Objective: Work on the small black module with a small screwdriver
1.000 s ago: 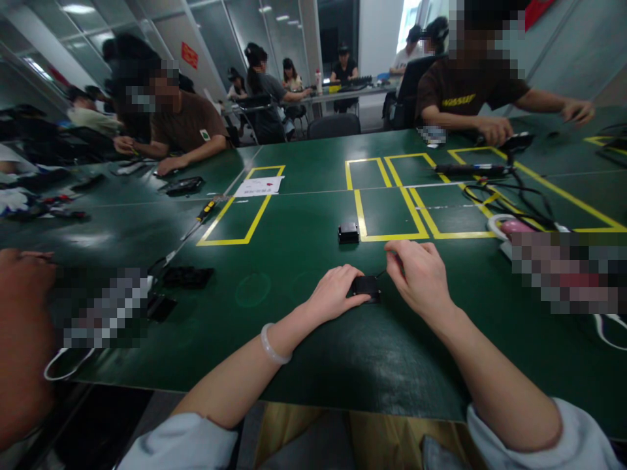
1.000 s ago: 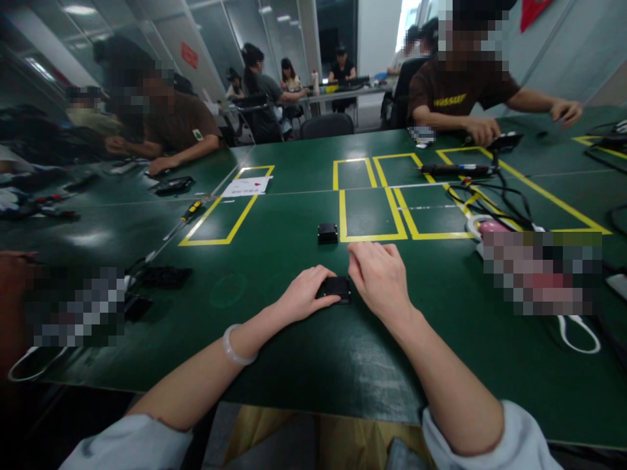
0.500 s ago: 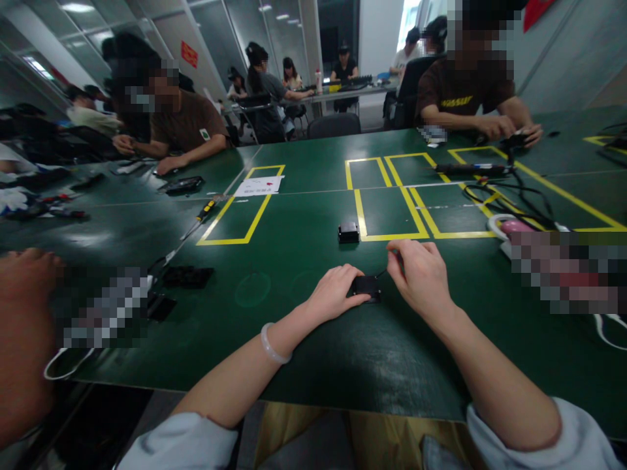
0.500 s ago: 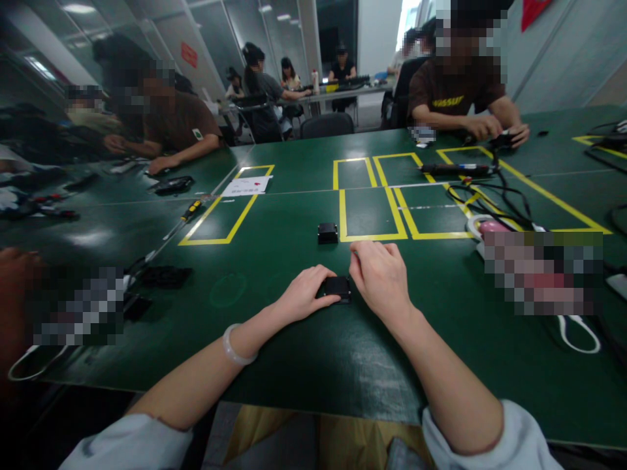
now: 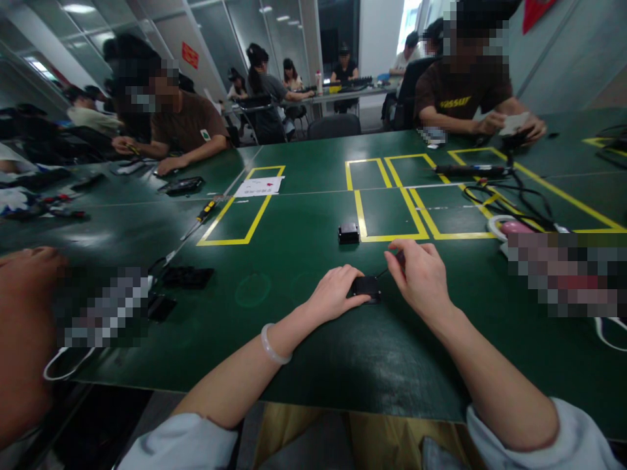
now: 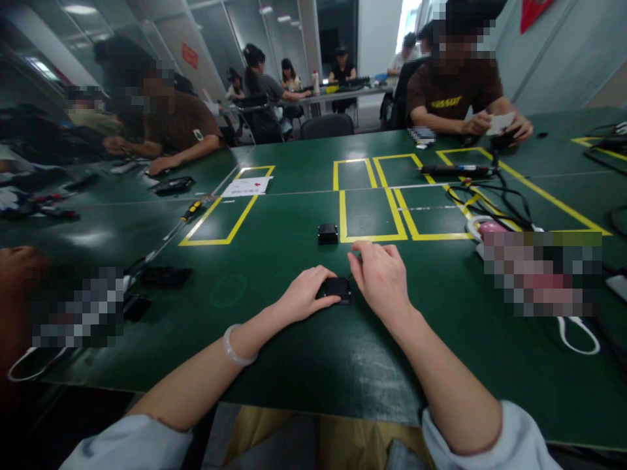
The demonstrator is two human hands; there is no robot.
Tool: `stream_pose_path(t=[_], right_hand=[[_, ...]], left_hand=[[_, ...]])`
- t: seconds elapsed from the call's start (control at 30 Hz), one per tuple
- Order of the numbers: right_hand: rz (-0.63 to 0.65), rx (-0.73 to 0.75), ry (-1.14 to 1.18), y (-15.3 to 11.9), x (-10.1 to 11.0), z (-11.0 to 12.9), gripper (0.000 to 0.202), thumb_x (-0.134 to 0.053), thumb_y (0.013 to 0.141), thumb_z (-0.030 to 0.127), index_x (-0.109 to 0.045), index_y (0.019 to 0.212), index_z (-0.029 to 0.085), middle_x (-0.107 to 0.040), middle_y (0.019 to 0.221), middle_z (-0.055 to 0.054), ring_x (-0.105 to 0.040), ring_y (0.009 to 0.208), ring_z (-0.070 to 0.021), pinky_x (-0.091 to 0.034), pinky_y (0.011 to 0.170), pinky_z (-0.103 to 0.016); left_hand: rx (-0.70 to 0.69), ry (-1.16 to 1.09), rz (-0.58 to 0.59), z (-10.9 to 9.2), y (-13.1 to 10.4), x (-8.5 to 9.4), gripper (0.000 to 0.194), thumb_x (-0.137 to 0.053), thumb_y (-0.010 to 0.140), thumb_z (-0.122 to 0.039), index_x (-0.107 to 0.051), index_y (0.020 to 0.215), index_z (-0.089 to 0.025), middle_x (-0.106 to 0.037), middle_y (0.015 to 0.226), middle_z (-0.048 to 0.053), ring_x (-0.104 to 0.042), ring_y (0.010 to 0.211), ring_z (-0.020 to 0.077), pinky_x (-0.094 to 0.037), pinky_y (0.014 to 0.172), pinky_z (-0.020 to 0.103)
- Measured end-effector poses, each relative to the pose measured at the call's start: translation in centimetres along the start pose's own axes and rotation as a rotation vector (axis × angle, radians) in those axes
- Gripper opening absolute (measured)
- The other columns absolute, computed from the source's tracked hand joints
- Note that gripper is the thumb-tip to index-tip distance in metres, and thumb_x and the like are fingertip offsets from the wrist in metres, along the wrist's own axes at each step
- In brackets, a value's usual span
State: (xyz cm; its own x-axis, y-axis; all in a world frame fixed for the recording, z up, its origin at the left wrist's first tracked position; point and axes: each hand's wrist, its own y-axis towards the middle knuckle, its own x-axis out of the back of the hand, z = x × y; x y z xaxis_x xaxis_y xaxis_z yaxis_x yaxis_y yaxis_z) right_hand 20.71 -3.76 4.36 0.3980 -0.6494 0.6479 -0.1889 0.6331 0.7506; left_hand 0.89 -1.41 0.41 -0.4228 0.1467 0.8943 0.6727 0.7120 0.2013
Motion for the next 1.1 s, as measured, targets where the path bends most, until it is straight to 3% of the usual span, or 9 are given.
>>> stream_pose_path(t=[0.3, 0.53, 0.73, 0.93, 1.1], right_hand=[[0.038, -0.017, 0.035, 0.06, 0.42, -0.02, 0.015, -0.048, 0.092, 0.031, -0.053, 0.083, 0.020, -0.060, 0.067, 0.001, -0.050, 0.060, -0.0141, -0.035, 0.070, -0.029], [0.068, -0.027, 0.052, 0.05, 0.35, 0.01, 0.015, -0.043, 0.093, 0.023, -0.056, 0.097, 0.019, -0.066, 0.081, -0.002, -0.057, 0.073, -0.0156, -0.035, 0.074, -0.030], [0.062, 0.006, 0.041, 0.05, 0.48, -0.03, 0.013, -0.048, 0.092, 0.028, -0.055, 0.085, 0.020, -0.063, 0.074, 0.000, -0.054, 0.067, -0.0140, -0.034, 0.072, -0.029], [0.053, -0.015, 0.026, 0.13, 0.46, 0.00, 0.013, -0.043, 0.092, 0.021, -0.056, 0.092, 0.019, -0.064, 0.079, -0.002, -0.056, 0.071, -0.0152, -0.034, 0.073, -0.030], [0.062, -0.001, 0.040, 0.06, 0.53, 0.03, 0.013, -0.047, 0.092, 0.027, -0.055, 0.085, 0.020, -0.062, 0.074, 0.000, -0.055, 0.068, -0.0140, -0.034, 0.072, -0.030]], left_hand=[[0.012, 0.006, 0.001, -0.01, 0.03, -0.05, 0.038, -0.059, 0.086, -0.050, -0.052, 0.107, -0.019, -0.058, 0.101, 0.005, -0.056, 0.095, 0.0228, -0.045, 0.084, 0.037], [0.007, -0.001, 0.005, -0.02, 0.00, -0.01, 0.038, -0.059, 0.086, -0.049, -0.052, 0.107, -0.019, -0.058, 0.102, 0.006, -0.056, 0.096, 0.0224, -0.045, 0.085, 0.037], [0.005, 0.006, 0.005, 0.04, 0.01, -0.05, 0.038, -0.059, 0.086, -0.050, -0.051, 0.107, -0.019, -0.058, 0.102, 0.006, -0.056, 0.095, 0.0224, -0.045, 0.085, 0.037], [0.006, 0.001, 0.006, -0.03, 0.04, 0.06, 0.037, -0.059, 0.086, -0.049, -0.052, 0.107, -0.019, -0.058, 0.102, 0.005, -0.056, 0.095, 0.0226, -0.045, 0.085, 0.037], [0.012, -0.003, 0.009, -0.06, 0.06, 0.08, 0.037, -0.059, 0.086, -0.049, -0.052, 0.106, -0.019, -0.058, 0.101, 0.006, -0.056, 0.095, 0.0229, -0.045, 0.085, 0.037]])
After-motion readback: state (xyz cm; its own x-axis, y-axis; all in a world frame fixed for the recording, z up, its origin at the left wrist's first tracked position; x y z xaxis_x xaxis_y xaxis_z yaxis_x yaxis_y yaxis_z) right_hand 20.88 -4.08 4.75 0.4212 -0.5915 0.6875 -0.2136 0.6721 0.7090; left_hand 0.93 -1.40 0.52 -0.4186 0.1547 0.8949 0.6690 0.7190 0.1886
